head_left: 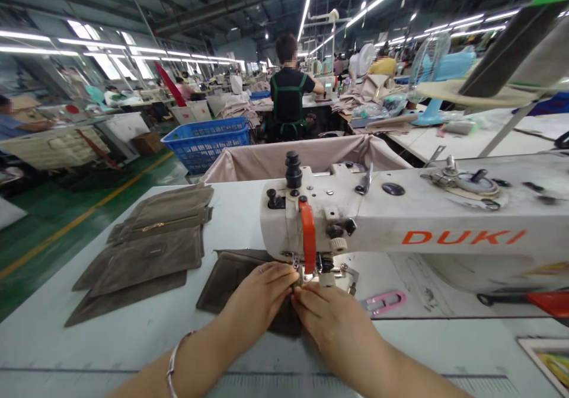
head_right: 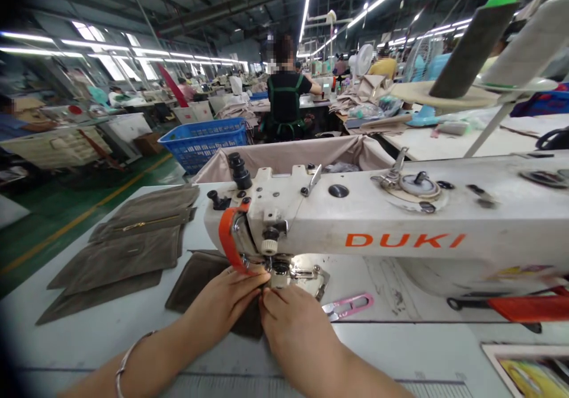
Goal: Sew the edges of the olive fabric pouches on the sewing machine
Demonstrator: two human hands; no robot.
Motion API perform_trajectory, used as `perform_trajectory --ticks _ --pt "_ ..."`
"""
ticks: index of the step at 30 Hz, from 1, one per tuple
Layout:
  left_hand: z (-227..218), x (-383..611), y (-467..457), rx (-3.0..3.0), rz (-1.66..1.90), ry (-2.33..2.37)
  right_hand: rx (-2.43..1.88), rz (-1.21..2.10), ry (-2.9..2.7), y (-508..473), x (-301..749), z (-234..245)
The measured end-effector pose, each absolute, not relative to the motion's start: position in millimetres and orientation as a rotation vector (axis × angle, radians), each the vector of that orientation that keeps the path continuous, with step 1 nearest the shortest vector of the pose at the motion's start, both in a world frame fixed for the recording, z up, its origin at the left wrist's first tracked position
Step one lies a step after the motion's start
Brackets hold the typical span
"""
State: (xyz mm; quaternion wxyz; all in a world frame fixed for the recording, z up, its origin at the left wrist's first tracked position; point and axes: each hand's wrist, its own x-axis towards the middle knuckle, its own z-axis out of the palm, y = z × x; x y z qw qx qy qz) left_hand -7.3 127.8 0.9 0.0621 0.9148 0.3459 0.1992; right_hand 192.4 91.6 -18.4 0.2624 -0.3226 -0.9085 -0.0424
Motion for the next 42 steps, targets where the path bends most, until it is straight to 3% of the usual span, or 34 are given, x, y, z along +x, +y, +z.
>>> perform_trajectory --ticks 28,42 --pt "8 8 112 2.774 0.399 1.253 -0.783 0.075 -2.382 99 200 -11" --pt "10 7 117 2.739 0.515 1.205 -0.836 0.108 -2.395 99 199 -9"
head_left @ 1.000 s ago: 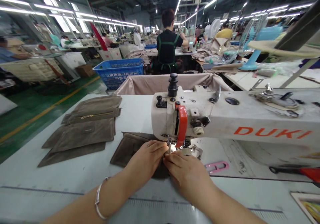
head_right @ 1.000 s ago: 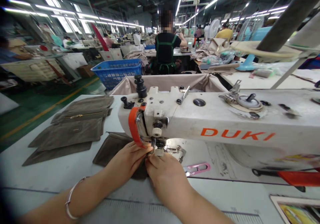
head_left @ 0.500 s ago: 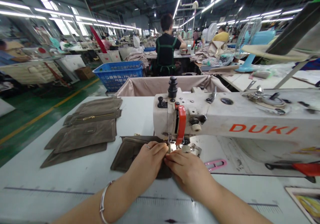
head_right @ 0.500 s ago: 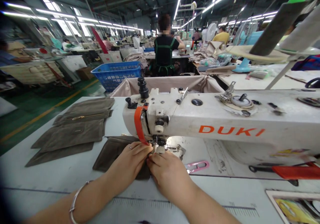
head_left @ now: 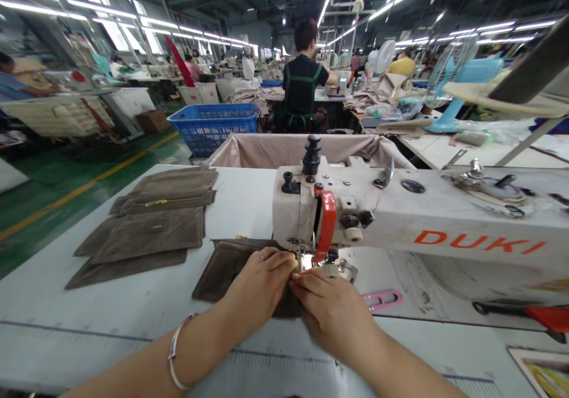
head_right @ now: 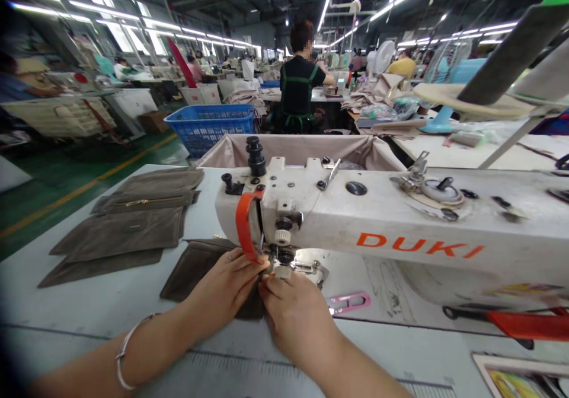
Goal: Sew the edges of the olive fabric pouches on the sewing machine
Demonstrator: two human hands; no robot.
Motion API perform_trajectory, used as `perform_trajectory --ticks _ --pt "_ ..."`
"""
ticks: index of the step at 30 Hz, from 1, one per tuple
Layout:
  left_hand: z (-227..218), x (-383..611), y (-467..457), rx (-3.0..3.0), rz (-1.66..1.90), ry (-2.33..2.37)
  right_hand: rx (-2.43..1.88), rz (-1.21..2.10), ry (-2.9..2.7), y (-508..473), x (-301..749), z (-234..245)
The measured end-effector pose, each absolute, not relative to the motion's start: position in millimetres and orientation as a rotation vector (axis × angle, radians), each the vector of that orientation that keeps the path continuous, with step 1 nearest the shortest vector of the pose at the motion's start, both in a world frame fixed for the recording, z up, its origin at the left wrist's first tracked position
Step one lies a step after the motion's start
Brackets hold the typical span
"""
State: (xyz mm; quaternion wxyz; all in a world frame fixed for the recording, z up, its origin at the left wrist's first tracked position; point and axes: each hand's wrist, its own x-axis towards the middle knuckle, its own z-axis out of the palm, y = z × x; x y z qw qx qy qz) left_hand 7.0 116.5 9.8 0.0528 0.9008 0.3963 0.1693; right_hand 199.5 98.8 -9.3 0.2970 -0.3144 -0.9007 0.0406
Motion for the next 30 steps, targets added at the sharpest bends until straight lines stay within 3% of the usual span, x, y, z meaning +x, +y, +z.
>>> perform_trajectory --ticks 8,14,18,24,30 --pt "6 3 112 2.676 0.5 1.207 -0.859 0.243 -2.366 96 199 -8" --pt "18 -11 98 2.895 0.425 0.985 -0.974 0.499 -2.546 89 239 30" --pt "18 -16 86 3.079 0.38 0.808 -1.113 0.351 -2.581 95 263 31" --pt "9 -11 85 2.732 0.499 1.05 -1.332 0.06 -2.284 114 238 -3" --pt "13 -18 93 2.423 0.76 1.162 -0.831 0.115 -2.495 91 225 6"
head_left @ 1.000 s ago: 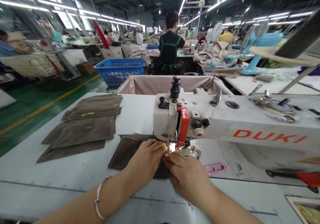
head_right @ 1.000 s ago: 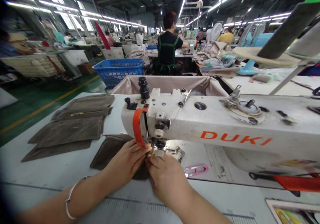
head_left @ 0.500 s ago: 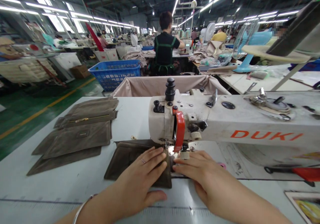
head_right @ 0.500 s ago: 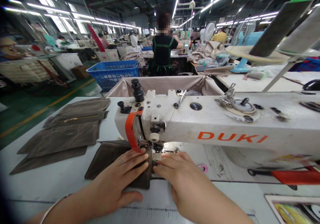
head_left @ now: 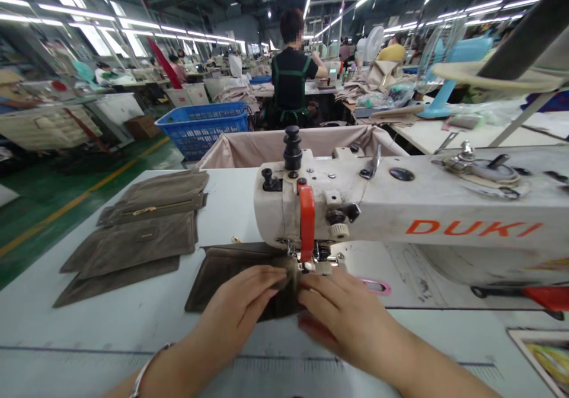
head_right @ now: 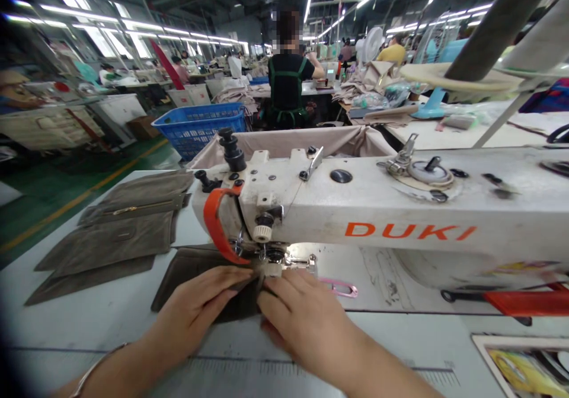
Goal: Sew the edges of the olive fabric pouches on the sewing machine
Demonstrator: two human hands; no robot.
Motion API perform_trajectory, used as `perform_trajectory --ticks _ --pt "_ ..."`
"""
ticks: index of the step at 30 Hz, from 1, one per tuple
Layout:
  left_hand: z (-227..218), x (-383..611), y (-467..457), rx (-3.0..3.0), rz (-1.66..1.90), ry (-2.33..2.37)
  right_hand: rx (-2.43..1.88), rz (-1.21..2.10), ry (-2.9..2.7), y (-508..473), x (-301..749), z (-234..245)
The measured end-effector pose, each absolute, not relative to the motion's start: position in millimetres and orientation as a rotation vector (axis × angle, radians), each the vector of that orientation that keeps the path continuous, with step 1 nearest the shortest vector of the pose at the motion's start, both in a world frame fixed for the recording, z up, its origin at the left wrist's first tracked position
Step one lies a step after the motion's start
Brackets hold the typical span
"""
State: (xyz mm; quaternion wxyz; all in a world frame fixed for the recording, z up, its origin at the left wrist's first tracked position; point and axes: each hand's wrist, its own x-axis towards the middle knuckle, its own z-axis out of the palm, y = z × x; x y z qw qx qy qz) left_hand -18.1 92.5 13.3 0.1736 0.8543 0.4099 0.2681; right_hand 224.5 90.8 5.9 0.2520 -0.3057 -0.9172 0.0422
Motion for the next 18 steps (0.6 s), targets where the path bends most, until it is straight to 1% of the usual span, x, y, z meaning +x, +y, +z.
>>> perform_trajectory --ticks 2,4,7,11,15,18 --pt "16 -21 95 2.409 0.811 1.168 -0.735 0.08 -2.521 87 222 7" --pt "17 -21 96 2.471 0.784 1.099 -0.676 0.067 -2.556 87 218 5" --pt "18 -18 95 2.55 0.719 1.014 -0.727 0.087 -2.539 88 215 -1" --pt "21 -8 92 2.629 0.688 1.052 -0.728 0.085 -2.522 88 214 -5" --pt "21 4 89 2.896 0.466 0.974 -0.673 0.136 -2.563 86 214 -7" --pt "12 7 88 3.017 0.294 0.943 -0.667 0.192 -2.533 86 214 -6"
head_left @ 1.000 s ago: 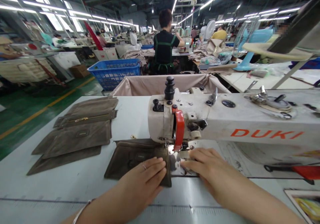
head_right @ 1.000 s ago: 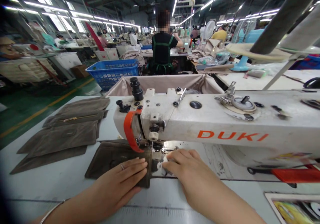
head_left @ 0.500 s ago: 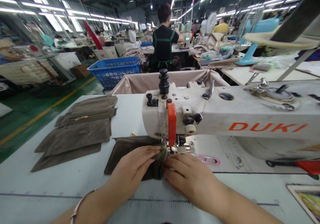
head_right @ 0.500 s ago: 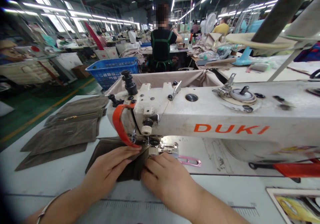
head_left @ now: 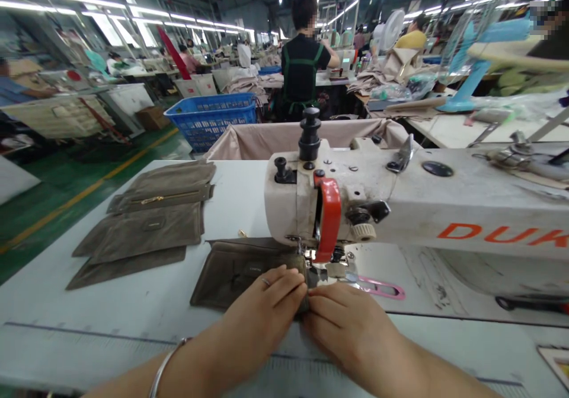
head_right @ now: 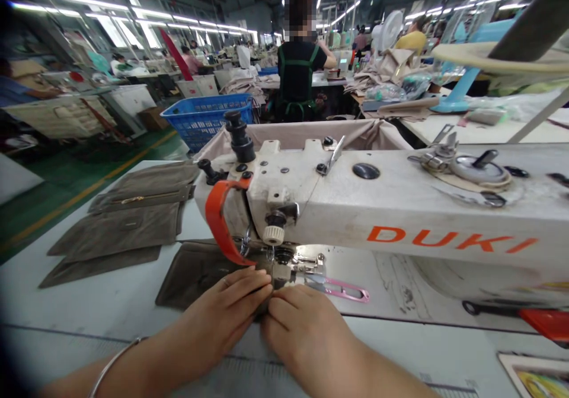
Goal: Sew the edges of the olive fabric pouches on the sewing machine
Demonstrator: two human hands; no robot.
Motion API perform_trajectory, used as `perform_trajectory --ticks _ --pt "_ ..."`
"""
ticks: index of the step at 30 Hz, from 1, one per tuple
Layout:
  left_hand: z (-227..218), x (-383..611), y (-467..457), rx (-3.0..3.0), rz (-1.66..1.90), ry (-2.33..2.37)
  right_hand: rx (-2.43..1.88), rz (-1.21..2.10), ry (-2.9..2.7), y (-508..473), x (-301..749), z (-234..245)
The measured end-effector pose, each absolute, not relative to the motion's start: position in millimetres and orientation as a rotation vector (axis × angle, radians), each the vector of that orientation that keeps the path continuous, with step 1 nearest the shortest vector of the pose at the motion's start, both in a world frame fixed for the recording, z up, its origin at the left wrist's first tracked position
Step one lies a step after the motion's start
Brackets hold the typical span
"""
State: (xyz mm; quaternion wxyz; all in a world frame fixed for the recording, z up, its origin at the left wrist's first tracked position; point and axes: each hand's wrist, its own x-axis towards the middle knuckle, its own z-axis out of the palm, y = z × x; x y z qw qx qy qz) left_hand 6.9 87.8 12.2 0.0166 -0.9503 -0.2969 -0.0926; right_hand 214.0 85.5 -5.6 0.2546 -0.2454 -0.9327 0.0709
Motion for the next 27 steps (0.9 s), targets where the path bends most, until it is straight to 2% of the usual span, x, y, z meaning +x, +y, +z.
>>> perform_trajectory --ticks 7,22,27 --pt "-4 -1 102 -2.926 -0.179 -0.814 -0.66 0.208 -2.411 86 212 -8" --pt "2 -12 114 -3.041 -0.59 -0.707 -0.665 0.316 -2.404 89 213 -2" --pt "2 -10 113 -3.035 -0.596 -0.768 -0.673 0.394 -2.452 89 226 2"
